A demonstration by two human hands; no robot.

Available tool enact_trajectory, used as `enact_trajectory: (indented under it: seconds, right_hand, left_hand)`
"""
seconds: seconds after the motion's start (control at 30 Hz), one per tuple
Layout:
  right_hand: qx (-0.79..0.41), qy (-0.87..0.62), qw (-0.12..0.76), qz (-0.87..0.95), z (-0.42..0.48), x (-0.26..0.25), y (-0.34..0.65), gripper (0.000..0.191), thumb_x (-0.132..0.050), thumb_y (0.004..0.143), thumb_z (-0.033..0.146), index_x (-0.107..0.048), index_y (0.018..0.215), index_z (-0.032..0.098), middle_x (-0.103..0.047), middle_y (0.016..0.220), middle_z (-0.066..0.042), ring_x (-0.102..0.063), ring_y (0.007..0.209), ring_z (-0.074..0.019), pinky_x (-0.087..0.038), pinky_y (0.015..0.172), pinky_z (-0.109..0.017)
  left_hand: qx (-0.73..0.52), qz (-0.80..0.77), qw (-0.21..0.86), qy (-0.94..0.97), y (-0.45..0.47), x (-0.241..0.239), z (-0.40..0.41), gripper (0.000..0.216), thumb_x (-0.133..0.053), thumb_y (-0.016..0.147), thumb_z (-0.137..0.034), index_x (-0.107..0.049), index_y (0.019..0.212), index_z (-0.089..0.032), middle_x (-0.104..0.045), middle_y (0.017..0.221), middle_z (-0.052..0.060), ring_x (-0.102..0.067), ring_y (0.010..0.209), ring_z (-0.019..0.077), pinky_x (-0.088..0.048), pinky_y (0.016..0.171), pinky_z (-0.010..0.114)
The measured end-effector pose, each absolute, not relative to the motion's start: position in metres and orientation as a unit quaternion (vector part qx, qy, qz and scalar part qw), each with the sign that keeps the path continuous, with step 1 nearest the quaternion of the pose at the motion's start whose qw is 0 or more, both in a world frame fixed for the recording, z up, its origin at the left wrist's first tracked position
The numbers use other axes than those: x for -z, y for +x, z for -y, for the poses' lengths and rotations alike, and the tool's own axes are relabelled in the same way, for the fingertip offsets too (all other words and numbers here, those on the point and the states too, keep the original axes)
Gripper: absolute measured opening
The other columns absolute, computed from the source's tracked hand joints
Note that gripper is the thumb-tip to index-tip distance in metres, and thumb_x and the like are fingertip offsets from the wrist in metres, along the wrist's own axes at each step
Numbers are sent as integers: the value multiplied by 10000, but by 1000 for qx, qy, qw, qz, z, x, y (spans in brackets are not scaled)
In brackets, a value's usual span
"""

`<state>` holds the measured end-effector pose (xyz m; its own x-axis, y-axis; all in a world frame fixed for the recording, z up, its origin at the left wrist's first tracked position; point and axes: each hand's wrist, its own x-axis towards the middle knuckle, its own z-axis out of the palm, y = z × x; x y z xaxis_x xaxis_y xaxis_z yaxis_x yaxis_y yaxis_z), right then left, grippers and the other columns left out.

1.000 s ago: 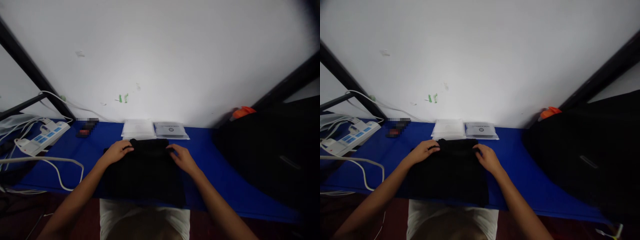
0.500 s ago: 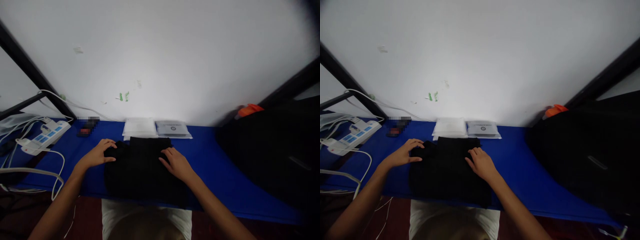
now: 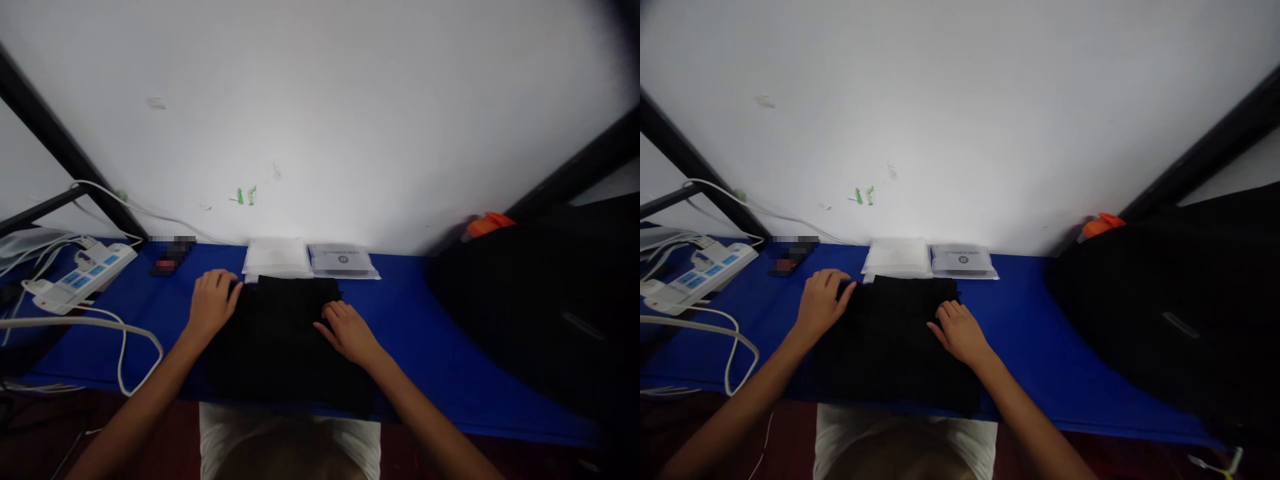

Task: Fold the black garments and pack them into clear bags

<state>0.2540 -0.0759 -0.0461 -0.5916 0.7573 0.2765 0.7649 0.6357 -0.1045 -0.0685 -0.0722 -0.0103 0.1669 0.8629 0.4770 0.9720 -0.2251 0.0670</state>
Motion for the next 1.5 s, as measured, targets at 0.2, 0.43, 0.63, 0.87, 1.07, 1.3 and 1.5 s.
enact_trajectory:
  seconds: [0.2,0.43,0.63,0.87,1.07,1.3,1.5]
  right_hand:
    - [31,-423,157,892,75,48,252,222,-470,987,348,-574,895,175,-627,906,-96,-573,839,-241,-443,730,-354]
    - [25,-395,194,897,84,33,256,241,-426,1012,319,-574,882,181,-651,890,-85,-599,802,-212,-451,699,-329]
    - [-45,-332,149,931,134,-4,272,208,-467,994,274,-582,834,208,-627,801,-44,-578,723,-179,-443,648,-308]
    - [-19,-409,88,908,168,11,256,260,-488,971,270,-591,741,206,-634,736,-57,-609,669,-213,-483,593,-342]
    - [15,-495,194,847,154,43,209,331,-398,990,256,-562,1255,143,-614,1270,-193,-551,1218,-341,-516,909,-494]
    - [13,-533,167,829,146,81,224,659,-415,968,546,-342,1487,147,-345,1528,-228,-318,1419,-362,-386,1075,-555]
    - [2,-554,140,821,147,76,233,686,-384,965,588,-343,1497,157,-312,1552,-194,-287,1438,-326,-351,1115,-517]
  left_hand:
    - [126,505,-48,-852,-65,28,87,466,-640,857,-493,-583,1216,-201,-568,1269,123,-502,1192,304,-414,987,466]
    - [180,449,-54,-874,-73,3,96,97,-566,917,-269,-645,955,-225,-584,1276,72,-483,1215,269,-355,1034,481]
    - [127,442,-158,-874,-80,-28,139,157,-537,932,-354,-629,903,-230,-669,892,19,-614,875,190,-454,837,335]
    - [86,615,-175,-764,-77,4,135,370,-467,948,-456,-567,1167,-174,-673,967,84,-658,884,244,-499,756,347]
    - [93,624,29,-775,-52,39,127,725,-517,873,-589,-479,1345,-40,-471,1406,274,-384,1353,421,-381,1043,524]
    - [112,636,37,-763,-42,75,149,953,-411,845,-736,-343,1454,-6,-333,1511,296,-231,1443,426,-262,1125,586]
    - [109,646,48,-754,-31,77,148,974,-365,848,-763,-373,1447,5,-341,1513,277,-259,1440,405,-280,1136,560]
